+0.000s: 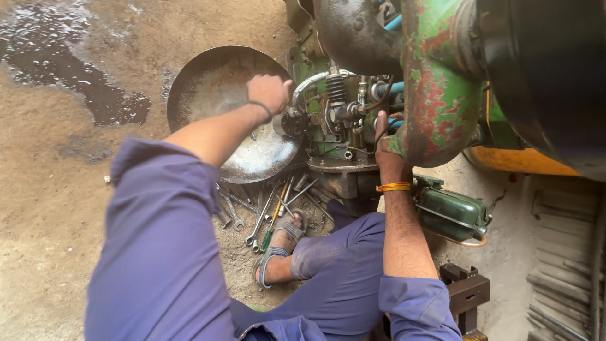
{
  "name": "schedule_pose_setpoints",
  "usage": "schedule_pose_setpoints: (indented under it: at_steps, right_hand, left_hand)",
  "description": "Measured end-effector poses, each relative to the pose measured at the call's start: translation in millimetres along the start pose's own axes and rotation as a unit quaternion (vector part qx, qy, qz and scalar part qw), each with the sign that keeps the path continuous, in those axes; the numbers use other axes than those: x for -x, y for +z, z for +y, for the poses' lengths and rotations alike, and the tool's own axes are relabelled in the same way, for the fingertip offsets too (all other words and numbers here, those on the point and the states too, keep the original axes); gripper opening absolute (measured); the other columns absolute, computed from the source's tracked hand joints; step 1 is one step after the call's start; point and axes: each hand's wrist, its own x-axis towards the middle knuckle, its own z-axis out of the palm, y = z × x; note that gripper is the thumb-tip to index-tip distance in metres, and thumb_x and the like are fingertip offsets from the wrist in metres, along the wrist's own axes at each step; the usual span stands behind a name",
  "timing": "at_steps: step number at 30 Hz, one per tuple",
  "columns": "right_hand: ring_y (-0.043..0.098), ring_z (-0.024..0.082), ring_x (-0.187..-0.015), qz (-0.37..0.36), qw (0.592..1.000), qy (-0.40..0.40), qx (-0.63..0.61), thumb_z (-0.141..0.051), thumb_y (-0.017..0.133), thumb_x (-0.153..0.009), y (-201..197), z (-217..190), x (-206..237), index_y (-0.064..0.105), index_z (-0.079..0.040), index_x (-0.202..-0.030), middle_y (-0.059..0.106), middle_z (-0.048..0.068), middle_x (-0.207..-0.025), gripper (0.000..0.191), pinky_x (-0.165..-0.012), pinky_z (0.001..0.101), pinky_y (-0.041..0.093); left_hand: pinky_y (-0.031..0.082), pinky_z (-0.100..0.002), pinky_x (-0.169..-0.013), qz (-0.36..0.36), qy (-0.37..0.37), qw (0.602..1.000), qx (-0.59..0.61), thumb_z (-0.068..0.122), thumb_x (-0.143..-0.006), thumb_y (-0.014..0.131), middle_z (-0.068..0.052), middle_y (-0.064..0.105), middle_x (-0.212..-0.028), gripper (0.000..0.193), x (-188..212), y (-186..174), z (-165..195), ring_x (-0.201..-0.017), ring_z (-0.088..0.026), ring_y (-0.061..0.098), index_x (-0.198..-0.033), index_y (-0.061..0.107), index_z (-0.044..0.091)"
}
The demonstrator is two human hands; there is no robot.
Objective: The person sits on the ground and uses a wrench to loosen and remove a bolt from a green engine. They then detach a metal pipe and place it into a metal pan on the floor.
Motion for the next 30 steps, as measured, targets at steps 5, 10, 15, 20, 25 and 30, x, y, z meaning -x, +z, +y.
schedule_pose_setpoints:
  at_steps: [5,10,15,20,25,30]
  right_hand:
    - [0.069,0.026,-0.08,0.016,0.999,-0.03,0.026,-0.035,0.075,-0.102,5.0,7.2,1.3,0.067,-0.009,-0.099,0.069,0.008,-0.087,0.027,-0.071,0.0416,0.05]
    - [0.068,0.024,-0.081,0.026,1.0,-0.011,-0.003,-0.037,0.076,-0.101,8.0,6.0,4.0,0.066,-0.009,-0.099,0.069,0.006,-0.092,0.029,-0.073,0.0408,0.051]
    - [0.068,0.022,-0.081,0.052,0.998,-0.032,-0.001,-0.035,0.079,-0.098,3.0,-0.9,3.5,0.067,-0.01,-0.093,0.069,0.004,-0.088,0.029,-0.076,0.0397,0.051]
    - [0.068,0.02,-0.079,0.039,0.998,-0.019,-0.034,-0.034,0.078,-0.099,3.4,2.4,1.2,0.065,-0.01,-0.096,0.068,0.003,-0.089,0.028,-0.076,0.0373,0.051]
    - [0.067,0.021,-0.075,0.016,1.0,-0.011,0.014,-0.035,0.078,-0.1,6.4,14.3,0.5,0.067,-0.01,-0.098,0.067,0.004,-0.085,0.028,-0.071,0.037,0.052]
    - [0.069,0.022,-0.076,0.035,0.999,-0.014,0.037,-0.041,0.077,-0.101,17.0,20.3,0.6,0.066,-0.007,-0.101,0.07,0.005,-0.087,0.035,-0.069,0.0387,0.053]
  left_hand:
    - [0.058,-0.044,-0.075,-0.181,-0.078,0.97,0.144,0.03,-0.095,0.054,-0.015,0.078,-0.099,0.031,30.5,49.9,-5.0,-0.09,-0.029,0.076,-0.099,0.076,0.009]
    - [0.059,-0.043,-0.079,-0.251,-0.147,0.914,0.282,0.032,-0.096,0.059,-0.02,0.075,-0.103,0.031,52.6,118.5,43.5,-0.096,-0.031,0.074,-0.102,0.076,0.007]
    - [0.059,-0.041,-0.074,-0.3,-0.048,0.91,0.284,0.044,-0.092,0.063,-0.016,0.074,-0.097,0.038,56.1,125.3,51.0,-0.087,-0.027,0.071,-0.098,0.077,0.009]
    - [0.058,-0.039,-0.069,-0.348,0.028,0.924,0.156,0.056,-0.088,0.068,-0.012,0.073,-0.091,0.046,70.1,79.4,20.3,-0.079,-0.022,0.069,-0.095,0.077,0.012]
    - [0.059,-0.04,-0.074,-0.19,0.002,0.981,-0.02,0.055,-0.097,0.063,-0.014,0.077,-0.091,0.048,25.0,8.7,-31.1,-0.079,-0.023,0.072,-0.092,0.079,0.01]
    - [0.048,-0.05,-0.095,-0.103,0.117,0.986,-0.064,0.052,-0.093,0.065,-0.015,0.076,-0.098,0.041,-8.0,-9.2,-43.4,-0.101,-0.033,0.069,-0.092,0.082,0.015]
